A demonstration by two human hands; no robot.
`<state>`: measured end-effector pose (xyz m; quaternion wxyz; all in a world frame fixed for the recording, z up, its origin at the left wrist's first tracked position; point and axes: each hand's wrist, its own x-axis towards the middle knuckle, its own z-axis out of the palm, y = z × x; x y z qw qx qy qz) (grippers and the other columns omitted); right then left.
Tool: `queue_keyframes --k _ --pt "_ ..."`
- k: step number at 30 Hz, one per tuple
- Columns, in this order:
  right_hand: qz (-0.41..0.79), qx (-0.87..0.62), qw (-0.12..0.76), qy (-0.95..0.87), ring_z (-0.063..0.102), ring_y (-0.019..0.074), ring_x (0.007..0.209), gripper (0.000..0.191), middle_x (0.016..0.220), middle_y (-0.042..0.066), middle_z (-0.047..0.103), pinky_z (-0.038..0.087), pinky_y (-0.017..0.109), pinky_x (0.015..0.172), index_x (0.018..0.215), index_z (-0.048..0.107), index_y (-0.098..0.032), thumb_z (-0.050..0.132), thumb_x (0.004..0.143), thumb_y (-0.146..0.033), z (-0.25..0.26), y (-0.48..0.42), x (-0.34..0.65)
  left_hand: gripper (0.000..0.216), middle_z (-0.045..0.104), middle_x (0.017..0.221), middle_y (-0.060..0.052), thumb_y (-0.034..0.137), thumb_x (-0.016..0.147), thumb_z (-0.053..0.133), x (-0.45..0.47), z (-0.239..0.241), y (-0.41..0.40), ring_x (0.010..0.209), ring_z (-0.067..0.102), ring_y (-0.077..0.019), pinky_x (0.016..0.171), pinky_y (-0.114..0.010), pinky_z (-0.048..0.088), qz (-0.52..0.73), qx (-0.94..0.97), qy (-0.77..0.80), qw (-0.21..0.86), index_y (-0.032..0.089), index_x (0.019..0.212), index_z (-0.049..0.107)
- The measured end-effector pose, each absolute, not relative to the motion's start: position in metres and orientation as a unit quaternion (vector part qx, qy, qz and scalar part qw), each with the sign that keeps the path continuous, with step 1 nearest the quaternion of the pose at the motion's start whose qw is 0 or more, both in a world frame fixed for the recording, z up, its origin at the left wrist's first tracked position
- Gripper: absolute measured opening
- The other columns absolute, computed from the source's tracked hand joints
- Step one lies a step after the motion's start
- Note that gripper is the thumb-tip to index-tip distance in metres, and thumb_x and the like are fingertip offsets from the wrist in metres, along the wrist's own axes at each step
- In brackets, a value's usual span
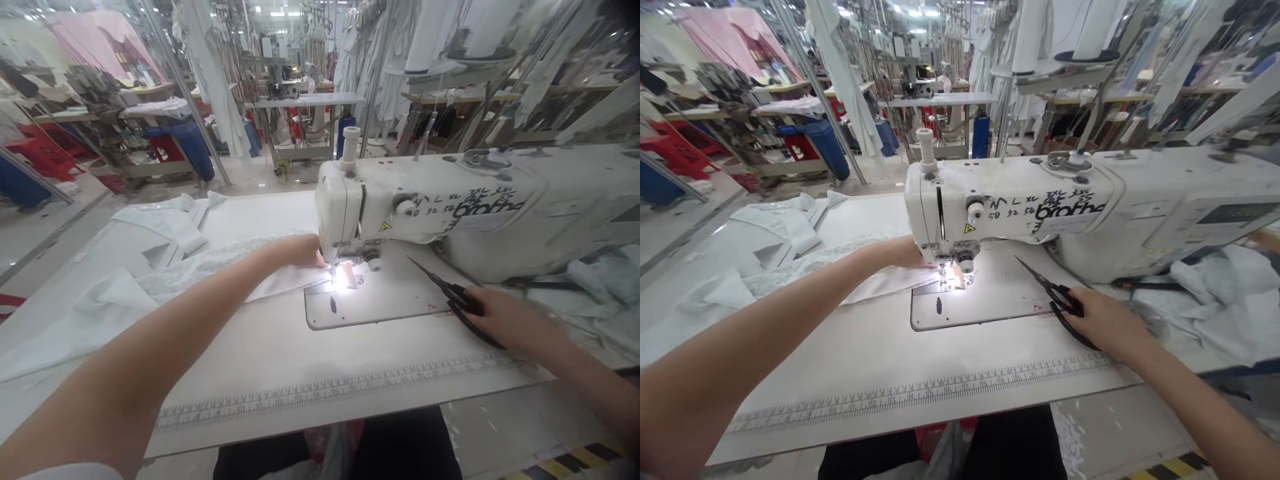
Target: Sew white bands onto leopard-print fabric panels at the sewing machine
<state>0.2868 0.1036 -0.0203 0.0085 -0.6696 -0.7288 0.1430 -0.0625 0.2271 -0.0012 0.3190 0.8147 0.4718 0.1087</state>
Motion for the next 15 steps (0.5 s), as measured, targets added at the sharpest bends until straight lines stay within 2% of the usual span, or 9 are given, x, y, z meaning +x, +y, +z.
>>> queue_keyframes --k 3,6,8,11,15 --pt "0.178 -0.629 0.046 -0.755 0.055 0.0217 0.064 0.023 0.071 0.004 0.057 0.041 0.031 0.056 0.073 0.045 -0.021 0.046 0.08 -0.042 -0.013 0.081 0.262 0.029 0.068 0.086 -0.009 0.032 0.062 0.067 -0.068 0.007 0.207 0.077 0.058 -0.0226 0.069 -0.03 0.04 0.073 0.791 0.52 0.314 0.016 0.087 0.069" --pt "0.241 -0.595 0.086 -0.762 0.055 0.0238 0.083 0.032 0.089 0.006 0.056 0.046 0.033 0.068 0.087 0.046 -0.021 0.056 0.076 -0.05 -0.009 0.054 0.229 0.034 0.067 0.081 -0.01 0.042 0.074 0.055 -0.08 0.019 0.165 0.07 0.057 -0.0216 0.061 -0.03 0.04 0.08 0.758 0.57 0.306 0.015 0.09 0.068" --pt "0.266 -0.578 0.102 -0.765 0.052 0.0256 0.096 0.039 0.1 0.006 0.054 0.045 0.034 0.077 0.095 0.046 -0.021 0.063 0.071 -0.048 -0.006 0.041 0.206 0.042 0.065 0.074 -0.006 0.05 0.077 0.051 -0.088 0.028 0.127 0.066 0.057 -0.0196 0.058 -0.028 0.04 0.118 0.713 0.599 0.345 0.017 0.097 0.067" --pt "0.307 -0.548 0.106 -0.77 0.049 0.0257 0.1 0.042 0.104 0.006 0.052 0.044 0.035 0.08 0.098 0.045 -0.022 0.066 0.069 -0.045 0.0 0.029 0.175 0.044 0.063 0.067 -0.002 0.055 0.072 0.058 -0.096 0.038 0.071 0.062 0.057 -0.0171 0.056 -0.026 0.041 0.203 0.615 0.62 0.442 0.02 0.099 0.066" --pt "0.343 -0.497 0.121 -0.788 0.049 0.0242 0.097 0.038 0.105 0.004 0.051 0.045 0.035 0.078 0.097 0.045 -0.023 0.065 0.071 -0.042 0.01 0.021 0.147 0.034 0.068 0.081 -0.004 0.047 0.075 0.06 -0.096 0.04 0.025 0.072 0.06 -0.017 0.063 -0.025 0.044 0.288 0.556 0.567 0.535 0.019 0.093 0.068"
